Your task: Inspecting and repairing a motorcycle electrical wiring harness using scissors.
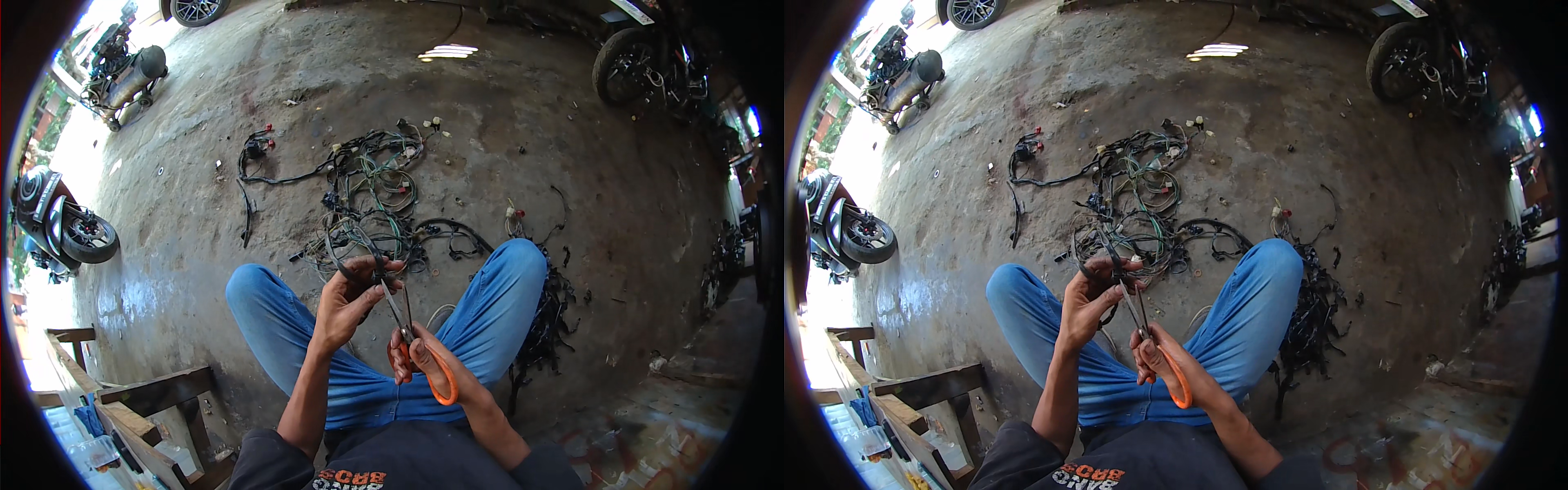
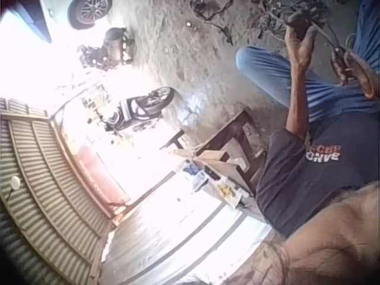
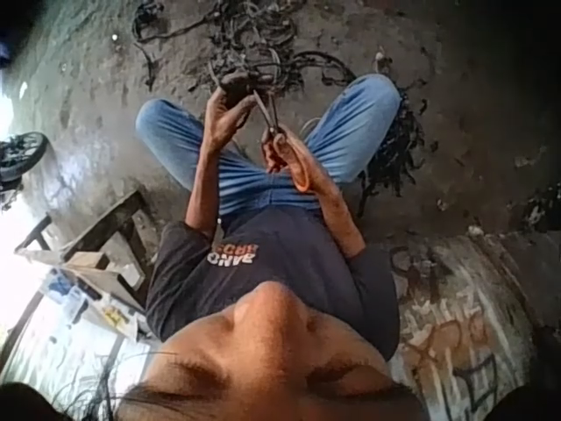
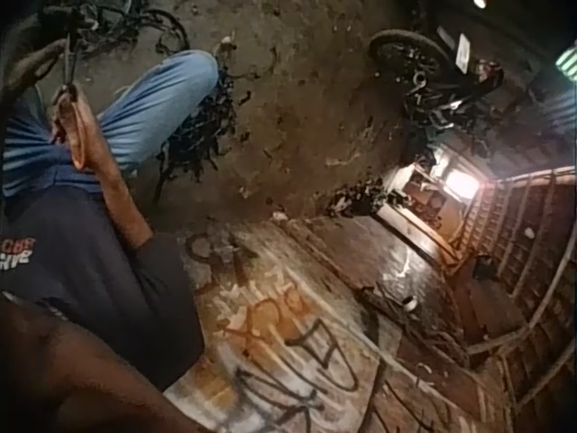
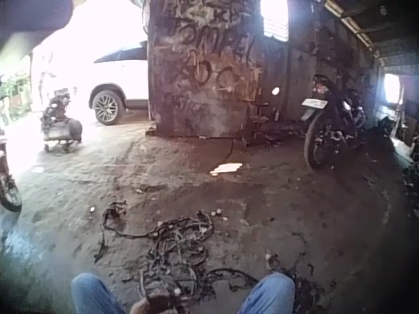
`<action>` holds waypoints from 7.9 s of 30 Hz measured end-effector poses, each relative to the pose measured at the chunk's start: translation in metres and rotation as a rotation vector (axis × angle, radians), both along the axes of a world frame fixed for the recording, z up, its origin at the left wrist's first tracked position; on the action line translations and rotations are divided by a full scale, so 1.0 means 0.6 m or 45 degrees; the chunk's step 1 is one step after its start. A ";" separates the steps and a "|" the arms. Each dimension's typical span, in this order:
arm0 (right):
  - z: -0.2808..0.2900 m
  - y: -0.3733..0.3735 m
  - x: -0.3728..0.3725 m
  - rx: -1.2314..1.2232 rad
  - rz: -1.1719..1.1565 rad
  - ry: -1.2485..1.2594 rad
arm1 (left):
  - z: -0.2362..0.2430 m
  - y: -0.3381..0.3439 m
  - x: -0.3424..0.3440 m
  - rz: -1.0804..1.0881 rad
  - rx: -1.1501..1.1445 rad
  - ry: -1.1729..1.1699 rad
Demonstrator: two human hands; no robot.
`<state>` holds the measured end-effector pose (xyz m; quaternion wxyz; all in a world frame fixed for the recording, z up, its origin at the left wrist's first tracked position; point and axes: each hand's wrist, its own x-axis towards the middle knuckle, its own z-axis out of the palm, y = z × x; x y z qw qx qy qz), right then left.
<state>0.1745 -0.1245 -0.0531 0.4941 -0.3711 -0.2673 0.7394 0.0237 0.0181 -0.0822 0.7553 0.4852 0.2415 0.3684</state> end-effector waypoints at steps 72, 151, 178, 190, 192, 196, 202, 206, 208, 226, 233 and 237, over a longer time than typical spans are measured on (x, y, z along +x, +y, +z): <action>0.031 0.012 0.001 -0.064 -0.255 -0.058 | 0.039 0.022 0.018 -0.338 0.084 -0.018; 0.043 0.006 -0.025 0.010 -0.468 -0.093 | 0.093 0.012 0.047 -0.280 -0.238 -0.244; 0.010 -0.006 -0.023 0.121 -0.522 -0.480 | 0.086 -0.024 0.056 -0.078 0.083 0.258; 0.035 -0.002 -0.001 0.083 -0.536 -0.293 | 0.101 -0.022 0.070 -0.130 0.313 0.474; 0.037 -0.002 0.003 0.078 -0.539 -0.282 | 0.099 -0.021 0.071 -0.143 0.346 0.476; 0.054 -0.001 0.008 0.036 -0.521 -0.221 | 0.093 -0.023 0.072 -0.196 0.414 0.538; 0.059 0.000 0.010 -0.032 -0.502 -0.131 | 0.082 -0.024 0.066 -0.243 0.437 0.509; 0.057 0.002 0.009 -0.036 -0.499 -0.113 | 0.081 -0.026 0.066 -0.238 0.428 0.511; 0.059 0.001 0.008 -0.037 -0.500 -0.119 | 0.080 -0.027 0.065 -0.246 0.422 0.508; 0.057 -0.005 0.009 -0.031 -0.433 -0.100 | 0.082 -0.007 0.048 -0.330 0.406 0.343; 0.040 -0.004 -0.004 -0.015 -0.411 -0.314 | 0.076 0.005 0.048 -0.309 0.199 0.139; 0.031 -0.004 -0.007 0.029 -0.399 -0.288 | 0.058 0.010 0.056 -0.288 -0.011 0.058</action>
